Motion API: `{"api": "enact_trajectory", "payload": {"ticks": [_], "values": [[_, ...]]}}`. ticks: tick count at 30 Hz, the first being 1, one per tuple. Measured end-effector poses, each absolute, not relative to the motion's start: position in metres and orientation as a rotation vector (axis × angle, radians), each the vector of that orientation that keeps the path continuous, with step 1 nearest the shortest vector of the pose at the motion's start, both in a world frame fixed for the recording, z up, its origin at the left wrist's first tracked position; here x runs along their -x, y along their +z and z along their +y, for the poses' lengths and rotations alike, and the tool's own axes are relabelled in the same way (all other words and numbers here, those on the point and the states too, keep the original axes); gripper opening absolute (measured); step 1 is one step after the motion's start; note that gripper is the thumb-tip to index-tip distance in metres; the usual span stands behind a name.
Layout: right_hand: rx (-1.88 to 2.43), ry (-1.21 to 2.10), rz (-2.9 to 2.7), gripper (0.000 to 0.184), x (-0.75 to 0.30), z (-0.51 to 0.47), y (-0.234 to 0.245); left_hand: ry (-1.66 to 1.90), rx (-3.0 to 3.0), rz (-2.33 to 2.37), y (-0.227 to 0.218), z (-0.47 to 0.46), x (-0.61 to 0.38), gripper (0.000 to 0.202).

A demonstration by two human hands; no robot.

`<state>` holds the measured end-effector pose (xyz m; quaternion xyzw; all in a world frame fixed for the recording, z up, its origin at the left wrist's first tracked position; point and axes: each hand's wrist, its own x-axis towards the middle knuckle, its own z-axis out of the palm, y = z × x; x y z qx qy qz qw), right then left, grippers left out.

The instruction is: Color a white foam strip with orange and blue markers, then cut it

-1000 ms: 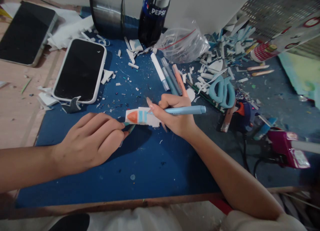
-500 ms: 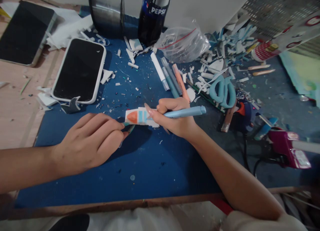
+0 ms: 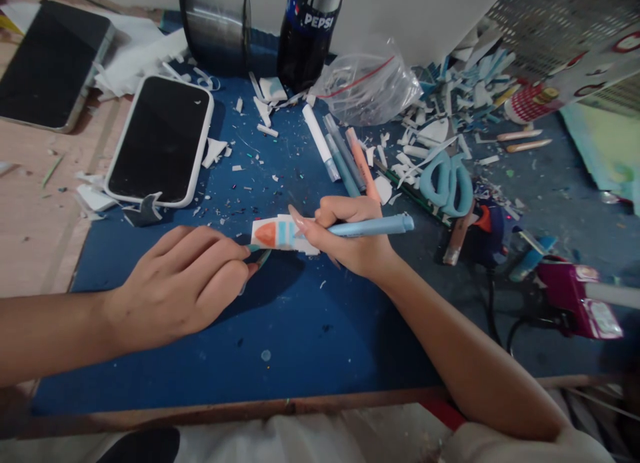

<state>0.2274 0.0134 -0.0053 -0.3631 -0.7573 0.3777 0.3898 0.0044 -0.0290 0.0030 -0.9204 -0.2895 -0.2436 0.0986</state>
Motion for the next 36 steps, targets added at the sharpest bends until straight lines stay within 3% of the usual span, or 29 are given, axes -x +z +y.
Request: {"api": "enact_trajectory", "payload": {"ticks": [36], "values": [[0.954,0.935,-1.900,0.042,-0.2251,0.0140,-0.0042,-0.730,2.739,-0.835,0.0026,-0.0292,-0.0053,0.029]]}}
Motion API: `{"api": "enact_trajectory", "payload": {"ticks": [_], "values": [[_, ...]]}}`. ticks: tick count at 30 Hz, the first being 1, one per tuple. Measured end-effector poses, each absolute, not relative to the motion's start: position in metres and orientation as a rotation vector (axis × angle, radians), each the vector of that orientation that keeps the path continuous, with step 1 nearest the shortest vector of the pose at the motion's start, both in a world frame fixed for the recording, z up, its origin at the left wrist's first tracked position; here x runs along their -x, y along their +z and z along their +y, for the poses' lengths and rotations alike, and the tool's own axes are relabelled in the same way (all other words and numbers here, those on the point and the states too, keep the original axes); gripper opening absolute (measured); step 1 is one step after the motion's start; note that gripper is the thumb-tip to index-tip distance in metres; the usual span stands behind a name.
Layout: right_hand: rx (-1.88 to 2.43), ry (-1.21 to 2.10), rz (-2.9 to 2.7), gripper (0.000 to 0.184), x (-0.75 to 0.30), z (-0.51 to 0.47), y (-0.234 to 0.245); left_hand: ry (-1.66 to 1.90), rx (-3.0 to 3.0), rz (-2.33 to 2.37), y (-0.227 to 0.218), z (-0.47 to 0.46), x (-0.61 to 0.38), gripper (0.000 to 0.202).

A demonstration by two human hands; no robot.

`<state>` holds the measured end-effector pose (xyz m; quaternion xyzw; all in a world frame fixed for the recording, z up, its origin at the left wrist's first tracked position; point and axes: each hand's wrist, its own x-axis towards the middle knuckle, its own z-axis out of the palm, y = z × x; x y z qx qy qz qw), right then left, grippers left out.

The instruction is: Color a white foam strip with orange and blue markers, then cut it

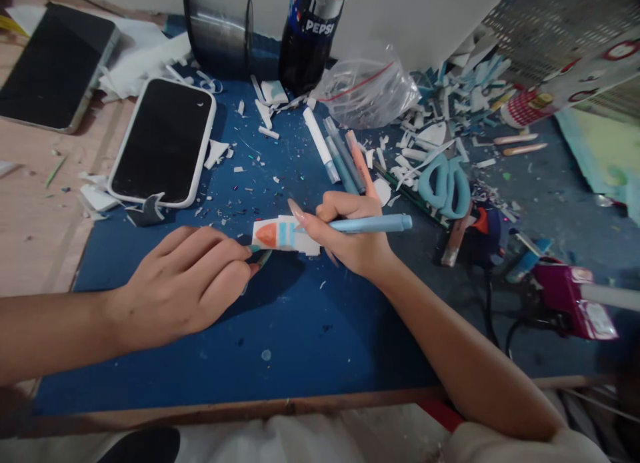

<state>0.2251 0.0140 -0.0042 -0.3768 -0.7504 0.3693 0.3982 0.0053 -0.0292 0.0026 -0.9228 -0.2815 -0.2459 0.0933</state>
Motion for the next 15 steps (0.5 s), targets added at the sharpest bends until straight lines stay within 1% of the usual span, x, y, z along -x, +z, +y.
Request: {"api": "enact_trajectory", "payload": {"ticks": [3,7,15], "values": [[0.892,0.987,-1.940,0.042,-0.2253,0.0131,-0.0048,-0.738,2.738,-0.826,0.0025,-0.0289,-0.0058,0.030],[0.928,0.961,-1.890,0.041,-0.2254,0.0128,-0.0045,-0.726,2.723,-0.877,0.0025,-0.0294,-0.0064,0.029],[0.900,1.039,-1.882,0.042,-0.2255,0.0129,-0.0019,-0.718,2.736,-0.848,0.0037,-0.0288,-0.0057,0.028]]}}
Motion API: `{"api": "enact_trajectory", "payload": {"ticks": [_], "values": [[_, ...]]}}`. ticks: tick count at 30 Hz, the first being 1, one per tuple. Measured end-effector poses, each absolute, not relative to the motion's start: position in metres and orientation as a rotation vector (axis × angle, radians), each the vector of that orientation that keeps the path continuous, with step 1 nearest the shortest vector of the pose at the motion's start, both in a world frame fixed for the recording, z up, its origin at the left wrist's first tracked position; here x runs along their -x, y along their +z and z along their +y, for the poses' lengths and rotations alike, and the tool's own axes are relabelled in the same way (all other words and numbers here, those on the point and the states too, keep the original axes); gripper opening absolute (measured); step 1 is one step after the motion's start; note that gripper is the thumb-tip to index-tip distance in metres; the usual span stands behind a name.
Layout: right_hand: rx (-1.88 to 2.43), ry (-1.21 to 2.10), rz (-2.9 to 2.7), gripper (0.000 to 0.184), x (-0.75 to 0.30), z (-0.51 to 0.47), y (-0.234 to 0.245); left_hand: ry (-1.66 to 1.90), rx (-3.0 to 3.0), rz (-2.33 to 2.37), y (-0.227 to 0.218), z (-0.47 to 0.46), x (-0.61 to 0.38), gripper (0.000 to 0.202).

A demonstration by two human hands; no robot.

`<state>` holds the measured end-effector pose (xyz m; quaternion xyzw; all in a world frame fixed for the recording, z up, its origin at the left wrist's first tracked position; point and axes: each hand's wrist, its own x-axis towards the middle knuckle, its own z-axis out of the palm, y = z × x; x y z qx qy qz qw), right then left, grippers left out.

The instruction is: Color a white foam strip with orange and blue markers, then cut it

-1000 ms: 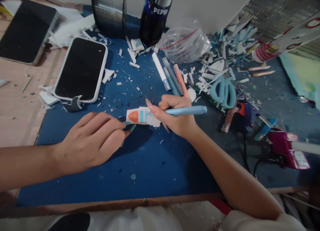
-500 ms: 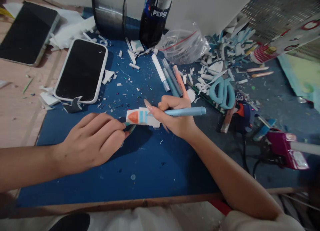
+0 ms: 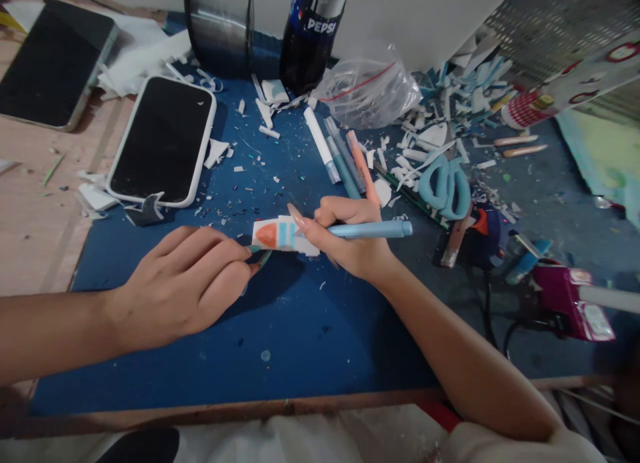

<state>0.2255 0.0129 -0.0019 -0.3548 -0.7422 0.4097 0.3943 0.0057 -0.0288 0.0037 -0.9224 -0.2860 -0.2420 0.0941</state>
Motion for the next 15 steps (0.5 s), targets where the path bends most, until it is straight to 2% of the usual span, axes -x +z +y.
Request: {"api": "enact_trajectory", "payload": {"ticks": [6,15], "values": [[1.016,1.348,-1.484,0.043,-0.228,0.013,0.000,-0.749,2.723,-0.818,0.003,-0.028,-0.006,0.030],[0.942,1.369,-1.224,0.040,-0.215,0.009,-0.001,-0.736,2.600,-0.754,0.008,-0.030,-0.007,0.028]]}}
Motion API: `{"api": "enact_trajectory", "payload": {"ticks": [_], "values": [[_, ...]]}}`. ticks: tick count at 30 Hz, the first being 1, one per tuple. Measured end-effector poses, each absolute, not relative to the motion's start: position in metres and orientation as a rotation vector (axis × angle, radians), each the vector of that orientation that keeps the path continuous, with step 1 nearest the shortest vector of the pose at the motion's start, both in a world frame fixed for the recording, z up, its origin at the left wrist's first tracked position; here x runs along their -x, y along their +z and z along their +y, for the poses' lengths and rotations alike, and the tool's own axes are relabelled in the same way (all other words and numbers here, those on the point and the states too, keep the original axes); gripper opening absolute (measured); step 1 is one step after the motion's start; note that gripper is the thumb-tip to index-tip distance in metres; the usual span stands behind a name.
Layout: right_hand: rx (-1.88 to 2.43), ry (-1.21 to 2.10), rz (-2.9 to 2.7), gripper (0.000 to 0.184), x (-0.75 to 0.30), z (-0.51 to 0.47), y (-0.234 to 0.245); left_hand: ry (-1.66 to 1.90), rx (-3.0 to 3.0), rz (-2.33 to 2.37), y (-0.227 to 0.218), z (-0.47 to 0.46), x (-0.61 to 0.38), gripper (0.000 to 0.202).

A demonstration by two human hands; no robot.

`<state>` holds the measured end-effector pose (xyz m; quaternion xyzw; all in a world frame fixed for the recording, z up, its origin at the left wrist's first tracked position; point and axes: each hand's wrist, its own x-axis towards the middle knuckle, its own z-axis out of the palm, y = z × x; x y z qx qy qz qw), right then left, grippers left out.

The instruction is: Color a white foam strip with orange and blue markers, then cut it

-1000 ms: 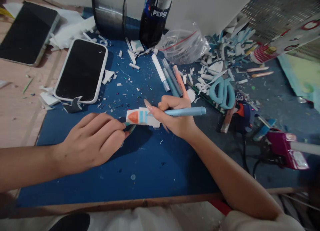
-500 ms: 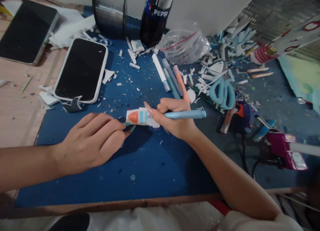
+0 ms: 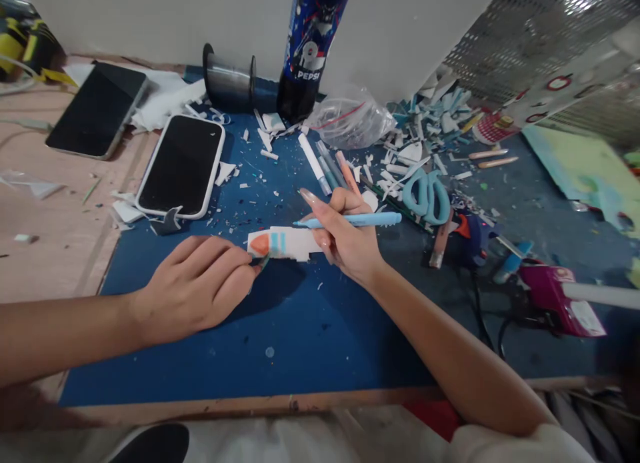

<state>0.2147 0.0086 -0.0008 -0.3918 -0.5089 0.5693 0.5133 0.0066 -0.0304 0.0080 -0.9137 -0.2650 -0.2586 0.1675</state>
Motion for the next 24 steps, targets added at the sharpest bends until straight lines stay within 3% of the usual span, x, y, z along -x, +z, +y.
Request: {"api": "enact_trajectory", "payload": {"ticks": [24], "values": [[0.992,1.202,-1.185,0.041,-0.2053,-0.0018,0.0021,-0.792,2.636,-0.577,0.0117,-0.0383,-0.0078,0.017]]}}
